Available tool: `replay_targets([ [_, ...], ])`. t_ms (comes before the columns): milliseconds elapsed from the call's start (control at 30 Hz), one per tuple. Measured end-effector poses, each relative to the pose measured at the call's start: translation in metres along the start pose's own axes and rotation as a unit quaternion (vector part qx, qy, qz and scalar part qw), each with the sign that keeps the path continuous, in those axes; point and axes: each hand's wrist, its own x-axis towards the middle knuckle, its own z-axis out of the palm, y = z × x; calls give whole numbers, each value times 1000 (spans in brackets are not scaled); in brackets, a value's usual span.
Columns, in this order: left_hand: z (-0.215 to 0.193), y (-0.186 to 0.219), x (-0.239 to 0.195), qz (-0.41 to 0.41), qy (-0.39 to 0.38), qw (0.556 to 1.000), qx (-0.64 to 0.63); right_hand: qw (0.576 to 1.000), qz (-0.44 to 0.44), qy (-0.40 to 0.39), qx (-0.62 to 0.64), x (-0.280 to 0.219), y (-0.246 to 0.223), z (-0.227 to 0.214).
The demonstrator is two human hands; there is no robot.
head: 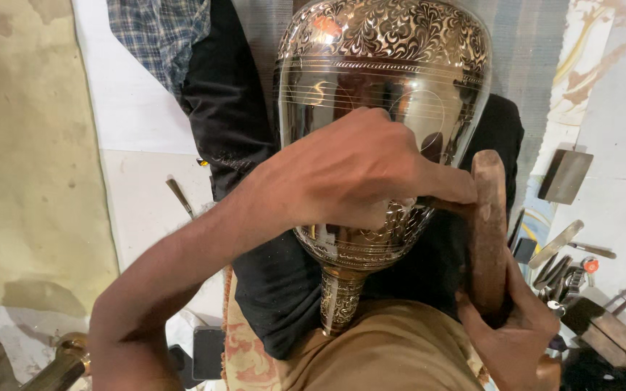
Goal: The person uses a metal chisel and a wooden mallet to engrave decorative patterns onto a large polished metal vase. They repeatedly tap the chisel along the vase's surface to create fine lines and motifs.
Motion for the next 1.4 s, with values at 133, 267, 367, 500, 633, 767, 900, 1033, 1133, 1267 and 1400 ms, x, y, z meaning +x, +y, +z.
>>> replay_targets([
  [133,0,-6,12,66,-1,998,-24,997,49,58,-2,-11,-12,0],
  [267,-3,-7,13,78,-3,996,-37,987,-55,111,-105,-14,-3,3],
  [367,-5,-3,10,60,-6,998,-26,984,-71,98,-134,-5,3,-3],
  [500,-3,4,-1,-18,-15,1000,-6,973,108,-100,-180,20,-2,-40],
  [633,4,11,-13,-82,32,996,21,953,-90,-164,-239,55,9,-66],
  [767,16,29,-34,-108,206,972,-27,964,-109,-135,-199,69,3,-76],
  [900,31,42,-46,-164,313,933,-62,937,-216,-184,-205,114,-45,-80],
  [1033,61,61,-40,-233,443,866,-22,889,-322,-244,-216,154,-98,-78],
  [1133,81,67,-33,-251,516,819,1,847,-369,-260,-279,166,-118,-72],
  [1267,97,72,-28,-344,545,765,-11,826,-387,-257,-320,165,-119,-71],
  [1400,90,66,-22,-205,672,677,-218,906,-295,-212,-216,159,-94,-66],
])
